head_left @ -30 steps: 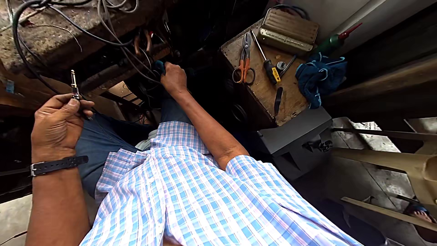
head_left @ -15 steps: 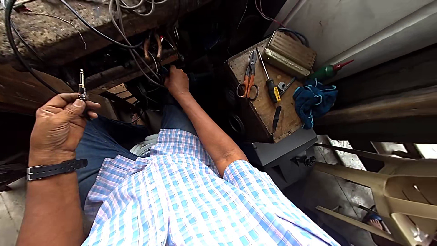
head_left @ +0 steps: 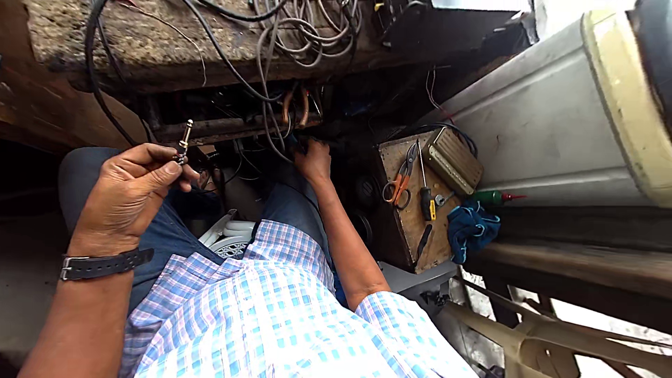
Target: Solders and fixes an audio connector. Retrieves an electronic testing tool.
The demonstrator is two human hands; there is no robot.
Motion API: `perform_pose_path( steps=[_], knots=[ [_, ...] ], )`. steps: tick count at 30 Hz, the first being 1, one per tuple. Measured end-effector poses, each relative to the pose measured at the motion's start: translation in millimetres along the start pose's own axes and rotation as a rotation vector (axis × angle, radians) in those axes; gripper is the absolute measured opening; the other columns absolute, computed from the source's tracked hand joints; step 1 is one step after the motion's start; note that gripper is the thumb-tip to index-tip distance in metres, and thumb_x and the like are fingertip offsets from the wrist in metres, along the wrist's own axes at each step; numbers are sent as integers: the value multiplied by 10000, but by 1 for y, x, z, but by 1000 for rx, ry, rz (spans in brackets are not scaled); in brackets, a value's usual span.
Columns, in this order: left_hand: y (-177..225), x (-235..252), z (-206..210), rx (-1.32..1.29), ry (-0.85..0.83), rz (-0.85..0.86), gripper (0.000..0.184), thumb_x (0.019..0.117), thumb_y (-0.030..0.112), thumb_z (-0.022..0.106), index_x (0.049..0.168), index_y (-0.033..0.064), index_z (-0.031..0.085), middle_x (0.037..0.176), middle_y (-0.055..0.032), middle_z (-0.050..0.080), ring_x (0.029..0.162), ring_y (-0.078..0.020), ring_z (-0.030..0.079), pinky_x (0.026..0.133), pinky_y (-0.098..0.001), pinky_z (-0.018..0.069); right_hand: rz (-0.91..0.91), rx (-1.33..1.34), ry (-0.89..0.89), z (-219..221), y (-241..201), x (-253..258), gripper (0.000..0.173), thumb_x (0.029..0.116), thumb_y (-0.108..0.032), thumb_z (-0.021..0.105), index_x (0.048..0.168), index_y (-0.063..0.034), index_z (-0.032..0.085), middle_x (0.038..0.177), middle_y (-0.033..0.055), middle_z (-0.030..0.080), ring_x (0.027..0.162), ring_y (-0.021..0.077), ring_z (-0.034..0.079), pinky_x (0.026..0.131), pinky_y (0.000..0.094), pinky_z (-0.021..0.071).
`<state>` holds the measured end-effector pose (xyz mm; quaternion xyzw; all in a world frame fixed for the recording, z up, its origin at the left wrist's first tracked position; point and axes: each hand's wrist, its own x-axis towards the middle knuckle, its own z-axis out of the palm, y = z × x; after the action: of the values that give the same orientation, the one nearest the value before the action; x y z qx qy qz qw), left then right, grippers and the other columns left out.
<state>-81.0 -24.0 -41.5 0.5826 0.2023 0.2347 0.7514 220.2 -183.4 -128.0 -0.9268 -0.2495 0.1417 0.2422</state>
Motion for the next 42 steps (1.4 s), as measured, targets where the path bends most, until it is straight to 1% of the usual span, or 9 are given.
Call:
perform_pose_path(
  steps=[5, 7, 13, 16, 20, 29, 33, 37, 42],
  knots=[
    [-1, 2, 1, 47, 2, 6, 174, 995, 7, 590, 1130, 91, 661, 909, -12, 717, 729, -96, 687, 689, -216, 595, -322, 96, 637, -10, -18, -17, 170, 973, -208, 650, 999, -88, 768, 972, 74, 716, 1017, 256, 649, 919, 402, 521],
    [-3, 2, 4, 121, 4, 12, 169, 983, 11, 610, 1122, 96, 657, 886, 3, 714, 680, -63, 661, 633, -179, 570, -518, 236, 725, -22, -44, -25, 111, 927, -98, 677, 966, -42, 765, 931, 78, 720, 972, 224, 656, 902, 355, 526],
    [-4, 13, 0, 48, 32, -2, 148, 1001, 56, 597, 1121, 102, 670, 877, 17, 700, 691, -54, 642, 634, -171, 550, -776, 267, 471, -28, -139, -54, 107, 881, -50, 674, 927, -4, 759, 902, 89, 760, 831, 168, 732, 735, 354, 620],
    [-3, 11, -4, 0, 41, -26, 160, 1016, 65, 567, 1131, 110, 668, 880, 28, 687, 705, -50, 641, 657, -172, 552, -611, -135, 206, -10, -182, -48, 183, 954, -183, 613, 1011, -88, 759, 896, 30, 741, 876, 178, 719, 721, 369, 576],
    [0, 2, -16, -18, 71, -63, 210, 1061, 101, 494, 1162, 115, 677, 930, 35, 706, 729, -38, 654, 679, -163, 556, -348, -404, -83, 2, -225, -25, 167, 948, -202, 579, 915, -164, 738, 924, 2, 740, 936, 192, 712, 680, 438, 534],
    [-26, -20, -65, -125, 148, 26, 220, 1093, 137, 439, 1142, 148, 653, 1012, 54, 703, 808, -40, 669, 743, -172, 562, -413, -290, 71, 29, -211, -13, 174, 942, -289, 628, 847, -218, 756, 863, -50, 741, 897, 146, 716, 697, 410, 546],
    [-11, 2, -59, -118, 165, 70, 206, 1080, 136, 449, 1161, 141, 639, 952, 57, 709, 769, -45, 673, 719, -182, 575, -441, -289, -95, 22, -227, -12, 307, 930, -502, 694, 889, -203, 753, 914, -37, 746, 915, 160, 714, 722, 433, 556],
    [-5, 5, -46, -107, 158, 79, 231, 1091, 139, 433, 1172, 138, 649, 914, 77, 707, 750, -22, 666, 714, -152, 563, -364, -295, -79, 35, -241, -5, 147, 928, -192, 623, 894, -252, 752, 880, -68, 737, 875, 131, 711, 641, 403, 548],
    [4, 4, -41, -63, 138, 57, 247, 1093, 125, 399, 1138, 133, 641, 876, 94, 692, 734, -3, 647, 712, -147, 550, -392, -222, -19, 37, -238, -13, 186, 952, -141, 610, 910, -231, 767, 853, -55, 735, 854, 136, 703, 658, 408, 539]
  ],
)
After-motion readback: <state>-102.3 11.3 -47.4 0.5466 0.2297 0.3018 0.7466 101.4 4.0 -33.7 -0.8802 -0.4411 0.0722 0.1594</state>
